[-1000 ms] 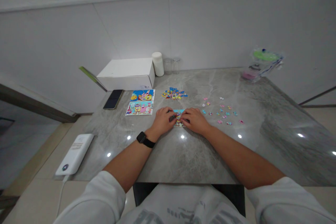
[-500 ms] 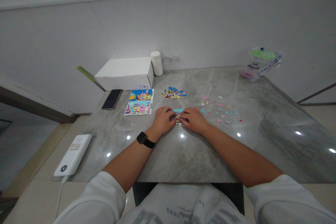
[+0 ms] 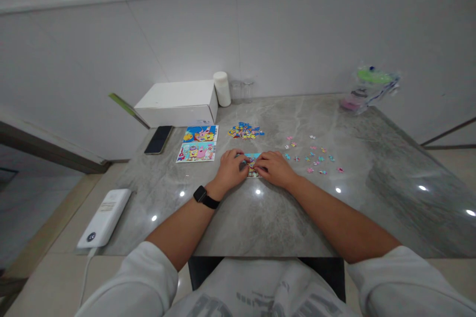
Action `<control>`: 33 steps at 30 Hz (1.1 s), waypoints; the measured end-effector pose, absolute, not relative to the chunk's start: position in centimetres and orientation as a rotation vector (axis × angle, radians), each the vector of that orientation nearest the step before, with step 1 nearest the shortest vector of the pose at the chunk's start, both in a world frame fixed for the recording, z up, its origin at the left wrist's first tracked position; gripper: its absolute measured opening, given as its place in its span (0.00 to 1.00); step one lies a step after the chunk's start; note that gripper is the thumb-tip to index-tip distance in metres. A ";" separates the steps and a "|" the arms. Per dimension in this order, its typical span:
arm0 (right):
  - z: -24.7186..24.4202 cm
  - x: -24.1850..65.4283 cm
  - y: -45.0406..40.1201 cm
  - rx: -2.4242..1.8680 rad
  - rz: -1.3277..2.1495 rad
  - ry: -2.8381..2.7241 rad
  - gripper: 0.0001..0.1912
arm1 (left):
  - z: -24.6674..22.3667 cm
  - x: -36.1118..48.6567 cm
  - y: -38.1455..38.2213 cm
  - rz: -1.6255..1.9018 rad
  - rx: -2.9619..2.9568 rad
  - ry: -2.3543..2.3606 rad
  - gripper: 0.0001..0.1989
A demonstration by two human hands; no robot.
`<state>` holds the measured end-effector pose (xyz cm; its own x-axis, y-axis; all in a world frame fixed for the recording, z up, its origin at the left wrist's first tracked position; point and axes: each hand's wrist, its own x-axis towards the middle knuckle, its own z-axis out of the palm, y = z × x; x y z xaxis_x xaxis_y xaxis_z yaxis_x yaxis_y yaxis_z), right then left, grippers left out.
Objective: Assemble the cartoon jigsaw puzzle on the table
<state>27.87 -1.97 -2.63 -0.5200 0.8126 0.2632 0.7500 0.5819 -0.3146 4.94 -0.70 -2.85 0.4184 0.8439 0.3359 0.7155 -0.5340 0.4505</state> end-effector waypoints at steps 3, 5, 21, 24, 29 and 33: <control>-2.6 27.9 -2.0 -1.263 0.228 -2.435 0.08 | -2.7 4.3 -0.8 0.789 2.471 1.325 0.12; -2.5 27.9 -2.0 -1.266 0.227 -2.435 0.08 | -2.6 4.0 -0.8 0.758 2.505 1.306 0.13; -2.4 27.7 -2.1 -1.284 0.231 -2.455 0.08 | -2.0 4.1 -1.2 0.611 2.600 1.215 0.13; -2.3 27.7 -2.2 -1.287 0.227 -2.451 0.08 | -2.2 4.2 -1.1 0.620 2.570 1.213 0.14; -2.1 27.5 -2.4 -1.286 0.236 -2.453 0.08 | -2.7 4.2 -0.7 0.675 2.537 1.194 0.11; -2.1 27.5 -2.4 -1.280 0.229 -2.450 0.08 | -3.0 4.2 -0.5 0.744 2.511 1.179 0.09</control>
